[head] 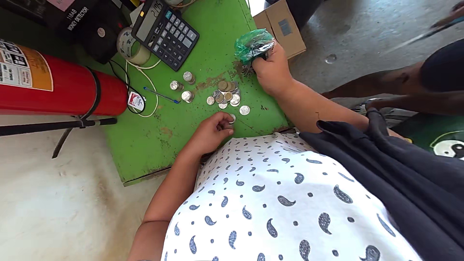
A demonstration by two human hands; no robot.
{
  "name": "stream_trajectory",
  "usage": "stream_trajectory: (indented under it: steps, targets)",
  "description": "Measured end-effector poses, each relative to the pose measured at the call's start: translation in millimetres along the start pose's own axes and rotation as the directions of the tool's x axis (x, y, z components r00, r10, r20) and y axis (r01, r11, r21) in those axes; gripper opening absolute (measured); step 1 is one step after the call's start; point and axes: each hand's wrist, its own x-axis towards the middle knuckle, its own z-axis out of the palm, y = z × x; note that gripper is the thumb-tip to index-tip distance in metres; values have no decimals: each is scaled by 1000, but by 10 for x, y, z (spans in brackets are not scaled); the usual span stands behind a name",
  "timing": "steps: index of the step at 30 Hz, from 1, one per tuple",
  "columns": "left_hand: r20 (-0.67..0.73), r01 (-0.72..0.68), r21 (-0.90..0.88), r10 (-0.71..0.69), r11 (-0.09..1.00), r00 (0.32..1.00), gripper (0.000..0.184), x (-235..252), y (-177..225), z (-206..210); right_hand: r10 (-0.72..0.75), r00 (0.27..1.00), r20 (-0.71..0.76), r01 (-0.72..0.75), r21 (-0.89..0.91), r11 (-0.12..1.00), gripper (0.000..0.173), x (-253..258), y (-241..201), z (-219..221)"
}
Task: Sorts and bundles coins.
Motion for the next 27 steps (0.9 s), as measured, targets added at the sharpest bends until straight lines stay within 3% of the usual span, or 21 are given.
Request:
stream_trajectory:
  steps: [2,4,7,9,12,15,18,21,24,27]
  targets:
    - [19,34,-331,-29,943,999,21,-9,-38,3,0,1000,-3,0,-9,1000,34,-2,8,-6]
    - [37,75,-576,-66,814,997,16,-15,-59,-8,9,1000,-6,-9,-12,1000,33,-6,-1,-3]
    - [17,60,-703,-69,708,998,18,-1,-77,-23,-5,1000,5,5,1,1000,35,0,3,0]
    - [-80,-3,-588,-55,809,995,8,30,-46,-3,-13,1000,7,13,-1,1000,34,3,8,0]
    - [-262,-46,-74,25,996,965,13,100,-13,59,-12,1000,5,12,-21,1000,33,3,8,-1]
    - [-282,12,316,82,949,956,27,134,27,120,-9,1000,6,9,-27,1000,34,6,0,4]
    - [-215,41,380,46,924,976,21,161,104,113,0,1000,5,0,-30,1000,34,3,-13,0]
    - [-101,-90,413,144,906,984,12,213,164,97,2,1000,9,-2,-41,999,35,0,-32,7]
    - [-16,-179,489,214,854,977,31,331,220,144,2,1000,18,-1,-59,998,35,2,-36,10]
    - [-1,-210,579,258,788,966,32,437,268,202,2,1000,8,-1,-52,999,34,4,-25,10]
